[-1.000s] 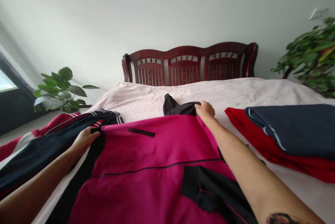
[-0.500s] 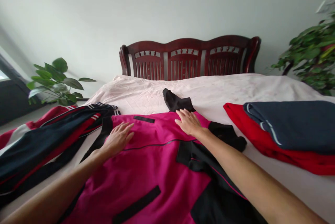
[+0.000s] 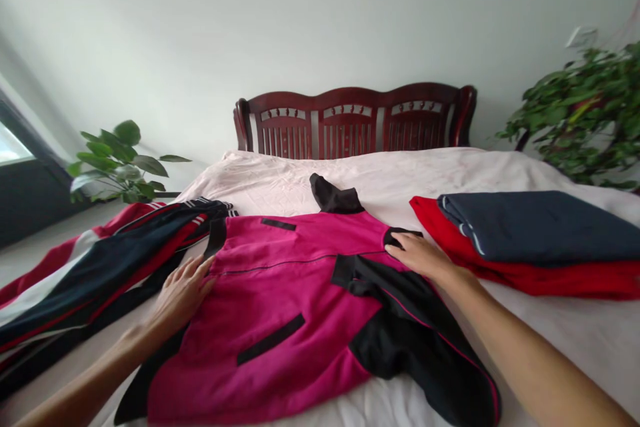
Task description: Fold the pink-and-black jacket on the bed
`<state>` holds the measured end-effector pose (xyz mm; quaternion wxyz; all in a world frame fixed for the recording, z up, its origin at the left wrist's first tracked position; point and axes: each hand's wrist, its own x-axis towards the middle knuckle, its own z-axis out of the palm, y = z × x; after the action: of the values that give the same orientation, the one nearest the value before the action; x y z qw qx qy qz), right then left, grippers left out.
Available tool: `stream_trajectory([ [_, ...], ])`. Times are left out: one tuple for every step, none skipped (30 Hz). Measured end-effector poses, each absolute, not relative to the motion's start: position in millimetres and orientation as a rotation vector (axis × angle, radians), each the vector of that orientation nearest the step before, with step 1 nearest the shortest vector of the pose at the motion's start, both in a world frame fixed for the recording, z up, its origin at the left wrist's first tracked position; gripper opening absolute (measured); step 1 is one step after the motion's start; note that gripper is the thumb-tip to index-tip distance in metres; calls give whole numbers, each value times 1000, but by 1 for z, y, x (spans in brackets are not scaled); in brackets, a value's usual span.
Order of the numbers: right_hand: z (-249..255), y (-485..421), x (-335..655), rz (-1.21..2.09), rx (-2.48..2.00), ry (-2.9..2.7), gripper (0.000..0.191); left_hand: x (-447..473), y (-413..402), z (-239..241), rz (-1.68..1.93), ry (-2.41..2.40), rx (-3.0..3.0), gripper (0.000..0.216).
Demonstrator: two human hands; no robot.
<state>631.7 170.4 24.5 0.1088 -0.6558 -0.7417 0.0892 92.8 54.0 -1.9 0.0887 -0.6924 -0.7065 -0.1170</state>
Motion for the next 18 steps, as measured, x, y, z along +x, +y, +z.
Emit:
stream_trajectory([
  [27, 151, 640, 377, -1881, -2119, 58, 94, 35, 1, -430, -2039, -2154, 50],
  [28, 131, 647, 500, -1823, -2053, 61, 96, 15, 4, -499, -1965, -2291, 47],
  [28, 109, 652, 612, -1760, -2001, 62, 100, -5, 7, -540, -1895, -2422, 45],
  [28, 88, 654, 695, -1696, -1973, 64, 104, -25, 8, -536, -1821, -2546, 46],
  [27, 68, 654, 735, -1652, -1970, 66, 108, -42, 9, -504, -1744, -2638, 48],
  [24, 49, 652, 725, -1641, -1986, 70, 113, -57, 8, -450, -1661, -2710, 52],
  [21, 33, 649, 666, -1672, -2010, 72, 116, -68, 7, -399, -1595, -2752, 58],
  [18, 21, 645, 574, -1734, -2031, 72, 118, -76, 4, -359, -1552, -2766, 63],
  [14, 13, 642, 473, -1804, -2050, 66, 119, -80, 1, -331, -1535, -2766, 66],
  [10, 8, 639, 384, -1863, -2062, 55, 119, -82, -2, -321, -1542, -2759, 67],
  [7, 7, 638, 317, -1911, -2064, 45, 118, -81, -4, -317, -1562, -2761, 65],
  [7, 10, 639, 273, -1954, -2052, 39, 117, -78, -6, -317, -1599, -2771, 60],
  [9, 14, 640, 250, -1992, -2021, 37, 116, -75, -6, -324, -1653, -2790, 52],
  [14, 20, 640, 236, -2022, -1966, 39, 117, -71, -6, -352, -1723, -2812, 45],
  [23, 26, 638, 224, -2031, -1896, 41, 120, -67, -5, -409, -1818, -2827, 41],
  [35, 32, 634, 220, -2000, -1832, 43, 126, -63, -2, -506, -1934, -2826, 39],
  [50, 36, 625, 221, -1927, -1784, 46, 134, -58, 1, -652, -2065, -2815, 41],
  [67, 38, 613, 226, -1805, -1768, 48, 145, -53, 6, -846, -2196, -2803, 45],
])
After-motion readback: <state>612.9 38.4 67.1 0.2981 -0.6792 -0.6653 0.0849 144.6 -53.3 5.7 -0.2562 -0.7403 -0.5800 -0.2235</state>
